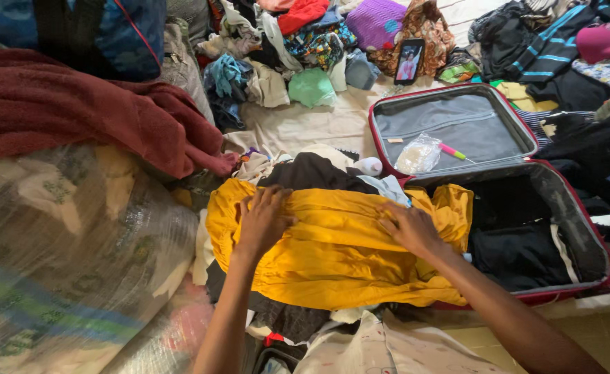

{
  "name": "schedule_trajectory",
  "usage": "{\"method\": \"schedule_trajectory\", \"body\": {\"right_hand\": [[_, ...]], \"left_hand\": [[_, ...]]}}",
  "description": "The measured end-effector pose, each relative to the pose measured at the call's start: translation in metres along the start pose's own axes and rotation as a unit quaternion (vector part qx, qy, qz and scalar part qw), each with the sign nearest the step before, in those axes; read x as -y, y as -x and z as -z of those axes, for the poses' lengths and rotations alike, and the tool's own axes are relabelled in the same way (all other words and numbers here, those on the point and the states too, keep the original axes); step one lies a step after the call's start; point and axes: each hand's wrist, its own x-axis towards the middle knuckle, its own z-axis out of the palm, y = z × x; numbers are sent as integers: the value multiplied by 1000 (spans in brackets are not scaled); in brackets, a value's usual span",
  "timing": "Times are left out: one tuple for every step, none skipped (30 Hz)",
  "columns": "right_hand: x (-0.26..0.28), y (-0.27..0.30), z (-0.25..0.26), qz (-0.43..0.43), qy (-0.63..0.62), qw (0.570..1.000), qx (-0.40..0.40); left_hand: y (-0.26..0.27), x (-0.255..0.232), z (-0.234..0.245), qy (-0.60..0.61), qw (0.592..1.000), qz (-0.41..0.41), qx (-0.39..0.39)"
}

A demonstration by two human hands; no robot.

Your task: The person folds and places various items of clothing, including a yellow garment, into a suitcase on a bed surrounded by other clothes.

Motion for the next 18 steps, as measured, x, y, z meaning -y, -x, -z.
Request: {"method": "schedule_trajectory", "body": {"right_hand": [[2, 0, -1, 7, -13, 1000, -16], [6, -1, -4, 38, -32, 998, -32], [10, -1, -7, 69, -50, 995, -50], [12, 1, -9, 97, -67, 991, -67], [14, 1, -11, 121, -74, 987, -78], [18, 2, -15, 145, -81, 982, -88], [21, 1, -17, 169, -88, 977, -98], [23, 0, -19, 154, -86, 979, -102], [24, -2, -20, 139, -84, 981, -106], [25, -5, -22, 124, -81, 983, -112], [26, -8, -23, 106, -56, 986, -118], [27, -10, -24, 87, -31, 988, -124], [28, -12, -25, 68, -6, 989, -130], [27, -14, -25, 53, 5, 992, -111], [26, -15, -24, 38, 15, 995, -92], [25, -16, -22, 23, 26, 997, -74], [23, -19, -20, 42, 27, 995, -83], [21, -22, -18, 62, 28, 994, -91]], "left_hand": [[1, 4, 0, 46, 999, 11, 12], [3, 11, 0, 90, 995, 25, 23], [7, 18, 1, 94, 995, 38, 24], [10, 22, 0, 101, 993, 49, 25], [11, 25, -1, 107, 992, 60, 27], [13, 27, -2, 102, 993, 58, 27], [14, 28, -2, 97, 993, 56, 26], [16, 29, -1, 91, 994, 54, 26], [16, 27, 0, 82, 995, 45, 25], [15, 26, 0, 74, 996, 36, 24], [14, 25, 0, 65, 997, 26, 23], [12, 25, 0, 59, 997, 30, 29], [11, 25, 0, 54, 997, 34, 35], [8, 26, 0, 49, 997, 37, 41], [6, 26, 0, 39, 999, 25, 26], [5, 25, 0, 30, 999, 13, 11], [2, 25, 1, 21, 1000, 0, -4], [0, 25, 3, 29, 999, 0, -16]]}}
